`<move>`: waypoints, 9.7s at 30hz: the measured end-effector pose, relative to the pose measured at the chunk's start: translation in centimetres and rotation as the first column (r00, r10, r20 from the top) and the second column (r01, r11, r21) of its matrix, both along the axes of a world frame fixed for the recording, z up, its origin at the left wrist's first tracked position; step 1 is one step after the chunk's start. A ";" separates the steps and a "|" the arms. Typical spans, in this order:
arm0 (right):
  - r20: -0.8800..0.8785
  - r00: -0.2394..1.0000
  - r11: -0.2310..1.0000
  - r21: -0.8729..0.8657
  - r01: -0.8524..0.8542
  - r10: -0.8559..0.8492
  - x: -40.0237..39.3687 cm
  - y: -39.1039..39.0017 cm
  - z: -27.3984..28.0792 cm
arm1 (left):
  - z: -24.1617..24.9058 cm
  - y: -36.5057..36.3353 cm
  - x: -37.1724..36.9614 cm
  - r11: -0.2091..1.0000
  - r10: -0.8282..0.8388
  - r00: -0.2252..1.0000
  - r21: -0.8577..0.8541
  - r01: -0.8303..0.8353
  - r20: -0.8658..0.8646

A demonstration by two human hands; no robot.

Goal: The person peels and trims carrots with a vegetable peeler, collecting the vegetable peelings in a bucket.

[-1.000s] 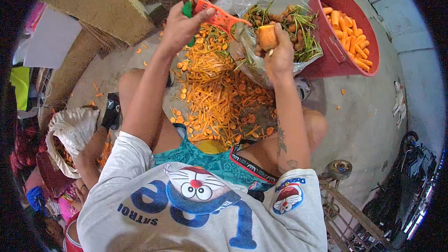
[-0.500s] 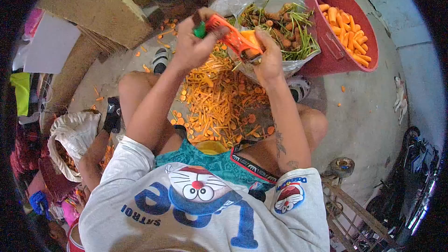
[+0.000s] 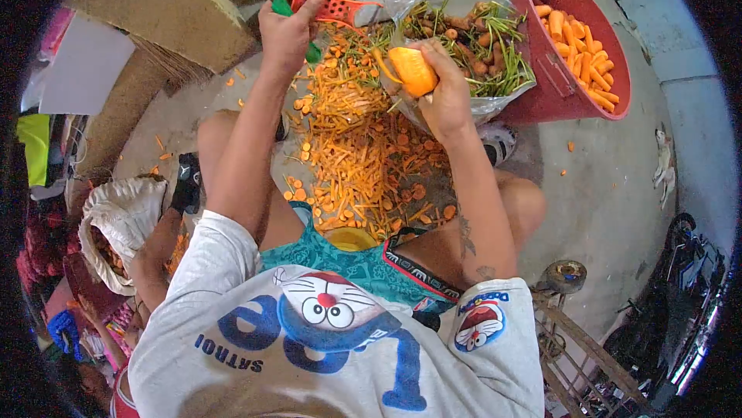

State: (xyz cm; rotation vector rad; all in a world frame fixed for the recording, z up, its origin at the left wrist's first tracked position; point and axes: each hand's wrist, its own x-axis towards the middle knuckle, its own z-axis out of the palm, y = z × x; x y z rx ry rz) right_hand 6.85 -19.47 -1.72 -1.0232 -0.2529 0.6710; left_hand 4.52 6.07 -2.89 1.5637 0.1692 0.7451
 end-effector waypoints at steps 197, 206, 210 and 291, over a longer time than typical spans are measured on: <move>0.632 0.622 0.280 -0.770 0.574 0.463 6.7 -3.6 -2.5 | 7.7 -4.1 -3.5 0.676 0.020 0.909 0.675 0.295 -0.417; 0.569 0.294 0.322 -0.741 0.590 0.768 -1.6 -0.1 -11.9 | 17.2 -5.8 -3.6 0.506 -0.041 0.988 0.849 0.149 -0.149; 0.422 0.135 0.221 -0.689 0.690 0.896 -0.5 -0.6 -15.0 | 16.5 -5.3 -1.2 0.613 -0.091 0.968 0.753 0.240 -0.234; -0.279 0.817 0.797 0.213 0.565 -0.504 3.3 -1.6 0.0 | 3.7 -7.1 1.7 0.581 -0.107 0.914 0.722 0.376 -0.390</move>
